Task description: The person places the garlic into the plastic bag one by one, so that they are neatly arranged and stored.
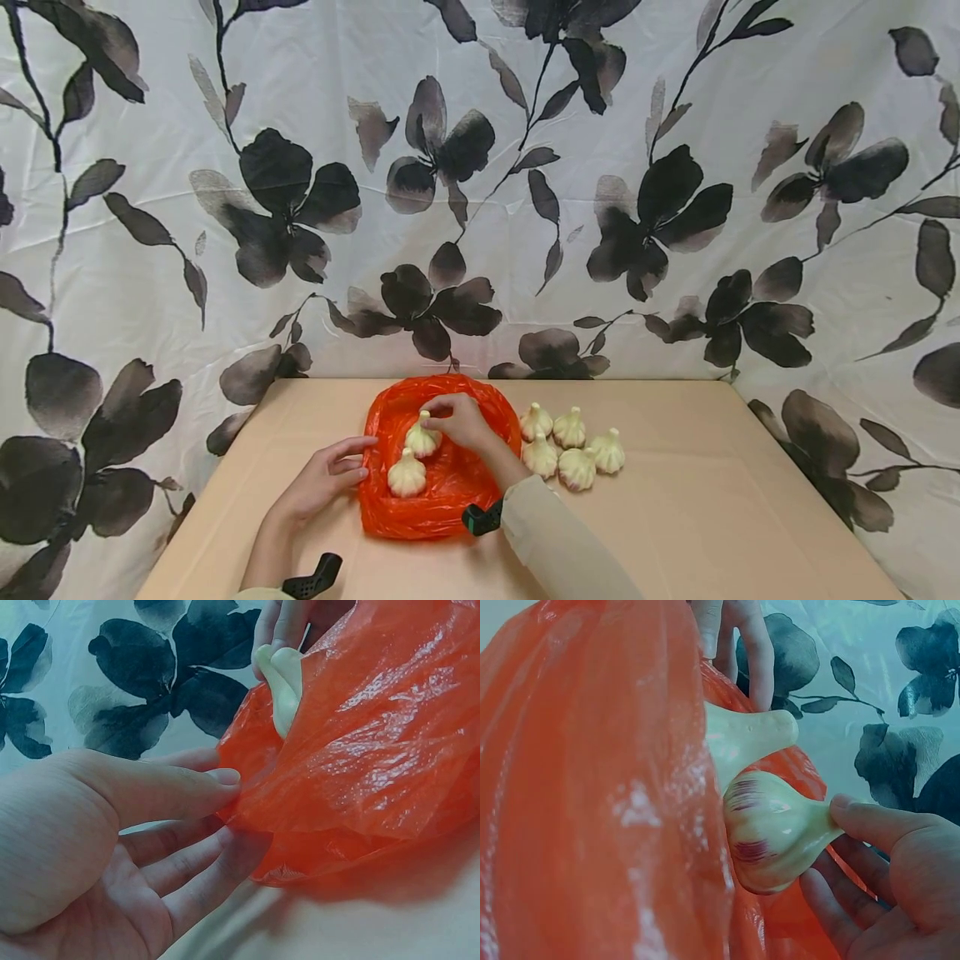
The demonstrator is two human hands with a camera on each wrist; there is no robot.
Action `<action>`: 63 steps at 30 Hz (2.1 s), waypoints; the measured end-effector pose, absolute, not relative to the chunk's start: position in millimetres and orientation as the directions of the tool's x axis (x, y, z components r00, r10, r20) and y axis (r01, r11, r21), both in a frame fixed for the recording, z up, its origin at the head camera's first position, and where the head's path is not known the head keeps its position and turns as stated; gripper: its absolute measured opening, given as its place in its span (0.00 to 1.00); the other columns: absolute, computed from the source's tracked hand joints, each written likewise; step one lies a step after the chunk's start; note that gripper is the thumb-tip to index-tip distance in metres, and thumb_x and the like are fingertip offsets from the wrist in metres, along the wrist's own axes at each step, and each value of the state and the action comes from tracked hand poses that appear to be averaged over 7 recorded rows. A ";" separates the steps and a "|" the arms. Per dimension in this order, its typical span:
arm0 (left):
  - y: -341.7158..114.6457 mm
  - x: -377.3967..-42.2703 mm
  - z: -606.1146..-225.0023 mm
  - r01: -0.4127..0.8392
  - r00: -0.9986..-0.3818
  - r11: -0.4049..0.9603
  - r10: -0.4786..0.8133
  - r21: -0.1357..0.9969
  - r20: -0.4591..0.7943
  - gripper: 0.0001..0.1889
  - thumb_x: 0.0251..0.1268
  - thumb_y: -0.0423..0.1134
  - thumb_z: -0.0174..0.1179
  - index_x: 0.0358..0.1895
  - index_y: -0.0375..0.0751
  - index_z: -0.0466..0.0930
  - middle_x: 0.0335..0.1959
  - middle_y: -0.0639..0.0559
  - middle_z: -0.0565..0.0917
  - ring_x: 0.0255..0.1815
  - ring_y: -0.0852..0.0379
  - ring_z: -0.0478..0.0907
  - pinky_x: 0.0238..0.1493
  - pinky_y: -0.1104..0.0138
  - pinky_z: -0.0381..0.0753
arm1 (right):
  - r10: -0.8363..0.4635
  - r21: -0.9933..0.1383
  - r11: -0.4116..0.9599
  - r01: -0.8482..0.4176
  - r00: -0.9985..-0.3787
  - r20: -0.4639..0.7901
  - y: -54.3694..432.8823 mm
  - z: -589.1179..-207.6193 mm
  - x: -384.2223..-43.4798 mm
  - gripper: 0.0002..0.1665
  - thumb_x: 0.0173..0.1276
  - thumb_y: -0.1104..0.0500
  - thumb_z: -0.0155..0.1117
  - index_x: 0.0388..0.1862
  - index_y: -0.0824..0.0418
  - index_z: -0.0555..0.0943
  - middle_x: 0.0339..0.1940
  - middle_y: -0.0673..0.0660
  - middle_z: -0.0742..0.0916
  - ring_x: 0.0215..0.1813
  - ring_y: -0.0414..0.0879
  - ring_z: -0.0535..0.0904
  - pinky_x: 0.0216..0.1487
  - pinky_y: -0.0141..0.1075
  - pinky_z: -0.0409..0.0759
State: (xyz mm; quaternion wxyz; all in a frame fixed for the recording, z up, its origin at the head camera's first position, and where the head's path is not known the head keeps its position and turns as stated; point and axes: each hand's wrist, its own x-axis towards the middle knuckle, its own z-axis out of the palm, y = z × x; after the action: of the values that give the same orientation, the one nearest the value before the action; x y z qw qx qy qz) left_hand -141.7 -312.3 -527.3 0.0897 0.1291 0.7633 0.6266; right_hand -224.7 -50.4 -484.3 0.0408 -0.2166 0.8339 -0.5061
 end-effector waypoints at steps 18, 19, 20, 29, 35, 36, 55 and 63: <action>-307.1 -150.2 -525.9 0.064 -0.958 0.181 0.286 0.981 0.010 0.30 0.66 0.35 0.59 0.71 0.36 0.63 0.67 0.30 0.66 0.55 0.51 0.81 0.48 0.65 0.84 | -0.388 -0.871 0.362 -0.333 -0.903 0.185 -61.1 -487.7 -238.6 0.12 0.63 0.61 0.68 0.45 0.59 0.87 0.40 0.50 0.89 0.43 0.41 0.81 0.51 0.35 0.83; -306.8 -150.7 -525.8 0.061 -0.959 0.179 0.284 0.982 0.008 0.30 0.66 0.35 0.60 0.71 0.36 0.63 0.67 0.30 0.66 0.55 0.51 0.80 0.48 0.65 0.84 | -0.389 -0.871 0.361 -0.334 -0.902 0.185 -61.5 -487.3 -238.7 0.12 0.63 0.61 0.68 0.46 0.59 0.87 0.40 0.50 0.89 0.43 0.41 0.81 0.51 0.35 0.83; -306.3 -151.2 -525.8 0.060 -0.959 0.178 0.282 0.982 0.007 0.30 0.66 0.35 0.60 0.71 0.36 0.63 0.68 0.30 0.66 0.56 0.50 0.80 0.48 0.65 0.84 | -0.391 -0.870 0.361 -0.335 -0.902 0.185 -62.1 -487.3 -239.1 0.12 0.63 0.61 0.68 0.46 0.60 0.86 0.40 0.50 0.89 0.43 0.41 0.81 0.51 0.35 0.83; -305.3 -152.9 -527.9 0.044 -0.959 0.155 0.282 0.987 -0.001 0.30 0.66 0.34 0.59 0.70 0.36 0.63 0.67 0.31 0.66 0.54 0.53 0.80 0.47 0.64 0.84 | -0.371 -0.875 0.372 -0.310 -0.914 0.166 -69.0 -490.8 -238.3 0.13 0.62 0.60 0.69 0.46 0.59 0.86 0.39 0.49 0.88 0.42 0.41 0.80 0.50 0.35 0.83; -305.7 -152.3 -525.8 0.053 -0.960 0.162 0.281 0.985 0.005 0.30 0.66 0.34 0.60 0.70 0.36 0.64 0.67 0.30 0.66 0.54 0.53 0.80 0.47 0.65 0.84 | -0.369 -0.883 0.361 -0.300 -0.916 0.160 -74.1 -493.6 -239.3 0.12 0.62 0.60 0.68 0.46 0.59 0.86 0.39 0.49 0.88 0.42 0.40 0.80 0.51 0.36 0.83; -305.7 -152.3 -525.7 0.052 -0.960 0.164 0.280 0.985 0.004 0.30 0.66 0.34 0.60 0.70 0.36 0.64 0.67 0.30 0.66 0.54 0.53 0.80 0.47 0.65 0.84 | -0.370 -0.882 0.362 -0.301 -0.915 0.160 -74.8 -494.2 -239.5 0.12 0.62 0.60 0.68 0.46 0.59 0.86 0.39 0.49 0.89 0.42 0.40 0.80 0.51 0.36 0.83; -304.8 -152.2 -525.9 0.049 -0.955 0.142 0.298 0.989 0.005 0.30 0.67 0.33 0.59 0.71 0.35 0.62 0.67 0.29 0.65 0.56 0.50 0.80 0.47 0.63 0.84 | -0.402 -0.874 0.376 -0.309 -0.904 0.147 -77.3 -498.4 -238.5 0.14 0.63 0.59 0.68 0.48 0.58 0.86 0.40 0.49 0.88 0.42 0.40 0.80 0.50 0.35 0.83; -304.3 -151.9 -524.5 0.072 -0.957 0.162 0.289 0.984 0.022 0.29 0.67 0.33 0.59 0.70 0.35 0.63 0.67 0.29 0.66 0.53 0.58 0.81 0.45 0.65 0.84 | -0.424 -0.883 0.336 -0.328 -0.890 0.169 -75.3 -498.8 -239.9 0.14 0.61 0.60 0.70 0.46 0.61 0.86 0.40 0.53 0.89 0.40 0.39 0.81 0.45 0.31 0.83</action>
State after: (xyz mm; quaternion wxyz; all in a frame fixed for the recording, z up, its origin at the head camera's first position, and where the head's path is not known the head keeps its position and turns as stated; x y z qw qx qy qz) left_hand -151.9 -304.3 -524.5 0.0852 0.1190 0.7575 0.6363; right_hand -239.9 -75.3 -498.8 0.0454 -0.2302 0.8160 -0.5284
